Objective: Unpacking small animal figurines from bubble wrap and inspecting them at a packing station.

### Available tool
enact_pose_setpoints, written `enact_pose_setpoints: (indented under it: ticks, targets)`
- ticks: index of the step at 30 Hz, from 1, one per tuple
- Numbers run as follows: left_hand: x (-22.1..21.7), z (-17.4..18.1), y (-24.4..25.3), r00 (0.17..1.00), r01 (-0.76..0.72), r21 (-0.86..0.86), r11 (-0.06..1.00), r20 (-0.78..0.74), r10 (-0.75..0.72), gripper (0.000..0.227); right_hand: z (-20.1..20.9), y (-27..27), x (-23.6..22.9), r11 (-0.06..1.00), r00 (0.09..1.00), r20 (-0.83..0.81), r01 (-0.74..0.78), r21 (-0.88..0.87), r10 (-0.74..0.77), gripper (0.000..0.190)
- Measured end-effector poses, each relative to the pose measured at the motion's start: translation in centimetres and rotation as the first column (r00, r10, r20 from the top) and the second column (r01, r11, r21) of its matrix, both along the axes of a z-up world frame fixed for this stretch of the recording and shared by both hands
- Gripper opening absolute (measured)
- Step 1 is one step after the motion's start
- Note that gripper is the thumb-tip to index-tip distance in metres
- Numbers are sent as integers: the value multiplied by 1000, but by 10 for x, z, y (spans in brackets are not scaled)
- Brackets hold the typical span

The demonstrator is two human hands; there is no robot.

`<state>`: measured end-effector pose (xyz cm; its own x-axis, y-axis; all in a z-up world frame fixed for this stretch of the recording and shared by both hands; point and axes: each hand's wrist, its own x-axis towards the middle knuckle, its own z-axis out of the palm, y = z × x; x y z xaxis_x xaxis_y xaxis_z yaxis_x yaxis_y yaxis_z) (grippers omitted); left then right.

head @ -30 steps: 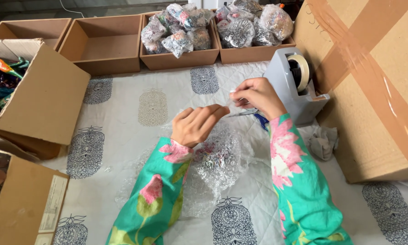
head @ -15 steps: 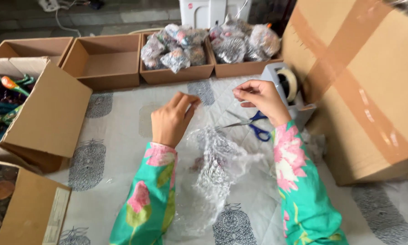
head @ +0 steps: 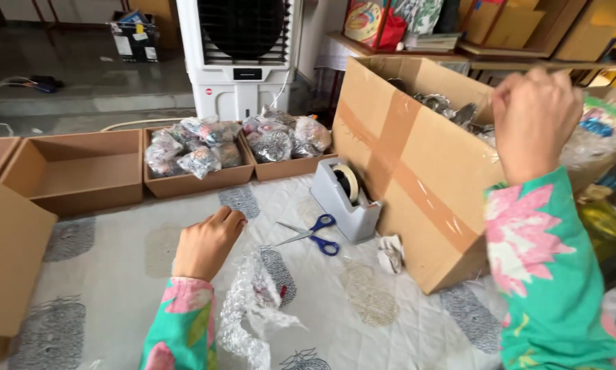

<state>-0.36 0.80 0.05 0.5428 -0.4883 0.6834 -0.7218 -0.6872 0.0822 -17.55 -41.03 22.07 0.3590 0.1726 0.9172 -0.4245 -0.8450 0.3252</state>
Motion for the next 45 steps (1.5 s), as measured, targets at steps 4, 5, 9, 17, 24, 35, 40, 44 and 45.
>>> enact_pose_setpoints:
  ticks: [4,5,9,17,24,35,40,44,45]
  targets:
    - [4,4,-4,998,23,11,1000,56,-24,14,-4,-29,-5,946,983,-181,93,310,-38,10]
    - [2,1,-2,998,27,26,999,61,-28,15,-11,-30,-7,888,969,-242,75,454,42,12]
    - [-2,10,1,998,20,4,1000,51,-20,14,-14,-29,-6,854,960,-259,44,518,107,15]
    - [9,-4,3,999,24,-4,1000,42,-24,15,-23,-48,0,779,864,-398,11,627,308,43]
    - [10,-11,0,998,31,6,1000,60,-31,15,-48,107,-5,971,874,-437,238,2,-214,84]
    - [11,-11,7,991,53,-107,993,-115,-65,17,-214,183,134,20,-149,35,349,937,988,76]
    - [19,-15,16,987,7,-152,988,-156,-31,17,-229,164,143,-80,-174,181,467,880,968,65]
    - [14,-15,10,980,-5,-162,987,-200,-27,16,-213,186,130,-236,-69,314,514,825,947,67]
    - [14,-16,10,978,-6,-156,988,-206,-26,16,-222,184,134,-240,-67,319,519,820,945,67]
